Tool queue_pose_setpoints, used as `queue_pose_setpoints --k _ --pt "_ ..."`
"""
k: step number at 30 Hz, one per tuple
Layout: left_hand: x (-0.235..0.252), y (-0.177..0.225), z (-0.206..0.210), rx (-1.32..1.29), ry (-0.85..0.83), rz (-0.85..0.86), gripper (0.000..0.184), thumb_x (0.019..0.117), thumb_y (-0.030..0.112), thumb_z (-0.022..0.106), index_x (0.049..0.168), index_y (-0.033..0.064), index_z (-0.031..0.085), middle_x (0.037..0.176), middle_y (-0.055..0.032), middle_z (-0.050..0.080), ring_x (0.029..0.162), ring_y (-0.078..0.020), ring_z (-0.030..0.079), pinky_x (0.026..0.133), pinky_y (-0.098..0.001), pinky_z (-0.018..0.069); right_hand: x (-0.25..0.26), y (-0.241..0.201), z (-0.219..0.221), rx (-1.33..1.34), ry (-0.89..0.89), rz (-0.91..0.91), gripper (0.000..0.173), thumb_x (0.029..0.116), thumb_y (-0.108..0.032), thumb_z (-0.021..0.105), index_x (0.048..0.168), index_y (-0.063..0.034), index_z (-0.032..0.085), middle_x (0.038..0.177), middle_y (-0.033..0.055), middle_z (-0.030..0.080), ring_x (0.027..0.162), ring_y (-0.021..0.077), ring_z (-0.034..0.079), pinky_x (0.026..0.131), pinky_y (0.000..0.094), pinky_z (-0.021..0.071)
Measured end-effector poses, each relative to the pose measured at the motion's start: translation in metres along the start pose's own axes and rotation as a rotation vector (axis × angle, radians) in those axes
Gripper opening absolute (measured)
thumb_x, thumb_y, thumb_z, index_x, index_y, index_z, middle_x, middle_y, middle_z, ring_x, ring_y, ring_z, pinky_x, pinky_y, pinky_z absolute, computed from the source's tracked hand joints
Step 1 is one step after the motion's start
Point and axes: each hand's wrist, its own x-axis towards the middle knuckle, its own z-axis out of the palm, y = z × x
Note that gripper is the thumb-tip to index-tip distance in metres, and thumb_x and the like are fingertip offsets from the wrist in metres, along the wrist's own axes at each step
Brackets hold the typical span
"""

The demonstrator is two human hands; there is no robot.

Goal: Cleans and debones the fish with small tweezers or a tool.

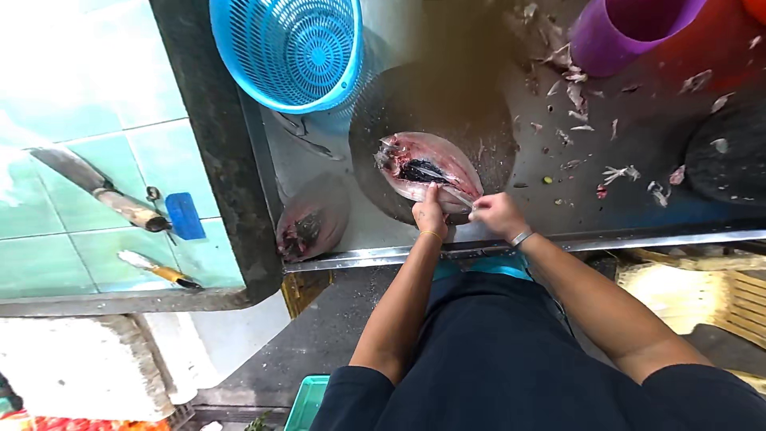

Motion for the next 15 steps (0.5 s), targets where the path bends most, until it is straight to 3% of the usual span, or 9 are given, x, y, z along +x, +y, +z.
queue_pose_setpoints --k 1,2,3,6,9,11,12,14,15 --pt "-0.001 0.001 0.0 -0.006 -0.004 -0.012 0.035 0.1023 0.031 0.065 0.12 0.0008 0.061 0.103 -0.0165 0.071 0.089 -0.0255 0.071 0.075 -0.0436 0.0608 0.001 0.004 -0.004 0.31 0.063 0.07 0.013 0.0982 -0.016 0.063 0.099 -0.0053 0.071 0.071 0.0025 0.061 0.057 0.0127 0.055 0.053 0.0313 0.0498" --pt "-0.002 0.003 -0.001 -0.011 -0.003 -0.022 0.035 0.1018 0.028 0.066 0.122 0.0 0.06 0.105 -0.0174 0.071 0.09 -0.026 0.071 0.076 -0.0438 0.061 0.001 0.006 -0.009 0.447 0.128 0.085 0.012 0.0973 -0.016 0.065 0.098 -0.0054 0.071 0.068 -0.0003 0.059 0.053 0.0093 0.05 0.049 0.0293 0.0455" --pt "-0.003 0.006 -0.002 -0.01 -0.002 -0.022 0.035 0.1006 0.027 0.066 0.122 -0.0005 0.06 0.106 -0.018 0.071 0.091 -0.0263 0.072 0.076 -0.0441 0.0612 -0.001 0.007 -0.014 0.365 0.166 0.04 0.013 0.0953 -0.017 0.068 0.097 -0.0051 0.073 0.072 0.0021 0.062 0.057 0.0121 0.052 0.054 0.0343 0.0463" --pt "-0.004 0.016 -0.007 0.008 0.014 0.011 0.046 0.0981 0.038 0.069 0.121 -0.0016 0.061 0.107 -0.0181 0.071 0.095 -0.0278 0.072 0.081 -0.0474 0.0617 -0.015 0.003 -0.007 -0.332 0.138 -0.124 0.035 0.0877 -0.037 0.07 0.11 -0.0098 0.074 0.099 0.012 0.074 0.09 0.0324 0.071 0.076 0.0596 0.0553" --pt "0.002 0.018 -0.007 0.053 0.038 0.037 0.048 0.1 0.045 0.065 0.114 -0.0004 0.064 0.1 -0.0157 0.073 0.09 -0.0263 0.072 0.079 -0.0473 0.0608 -0.01 0.003 0.016 -0.645 0.092 -0.199 0.043 0.089 -0.043 0.065 0.115 -0.0095 0.071 0.11 0.0152 0.071 0.102 0.0402 0.066 0.081 0.0636 0.0488" --pt "0.006 0.017 -0.007 0.073 0.058 0.043 0.041 0.1012 0.04 0.065 0.114 0.0012 0.065 0.098 -0.0144 0.073 0.089 -0.0252 0.072 0.077 -0.0462 0.0608 0.0 0.005 0.025 -0.427 0.086 -0.198 0.028 0.0889 -0.027 0.065 0.105 -0.0066 0.073 0.097 0.0126 0.074 0.089 0.0316 0.07 0.075 0.054 0.0531" --pt "0.007 0.017 -0.006 0.073 0.063 0.041 0.039 0.1014 0.037 0.066 0.116 0.0004 0.063 0.1 -0.0154 0.072 0.09 -0.0259 0.072 0.078 -0.0467 0.0611 0.005 0.005 0.023 -0.121 0.054 -0.098 0.02 0.0912 -0.018 0.065 0.102 -0.0045 0.075 0.086 0.0097 0.073 0.077 0.0235 0.068 0.068 0.045 0.0547" --pt "0.008 0.017 -0.005 0.053 0.067 0.026 0.039 0.1014 0.033 0.066 0.12 -0.0009 0.061 0.102 -0.0175 0.071 0.091 -0.0271 0.071 0.079 -0.0472 0.061 0.005 0.005 0.018 0.556 0.057 0.163 0.013 0.0981 -0.013 0.062 0.099 -0.0039 0.07 0.068 0.0006 0.059 0.052 0.0079 0.049 0.048 0.0262 0.0437" --pt "0.008 0.018 -0.005 0.046 0.068 0.02 0.038 0.1012 0.032 0.066 0.12 -0.0009 0.061 0.102 -0.0176 0.071 0.09 -0.027 0.071 0.078 -0.0467 0.0609 0.001 0.005 0.015 0.622 0.098 0.176 0.012 0.0978 -0.014 0.064 0.098 -0.0046 0.071 0.068 -0.0009 0.059 0.051 0.0066 0.048 0.047 0.0258 0.0428"
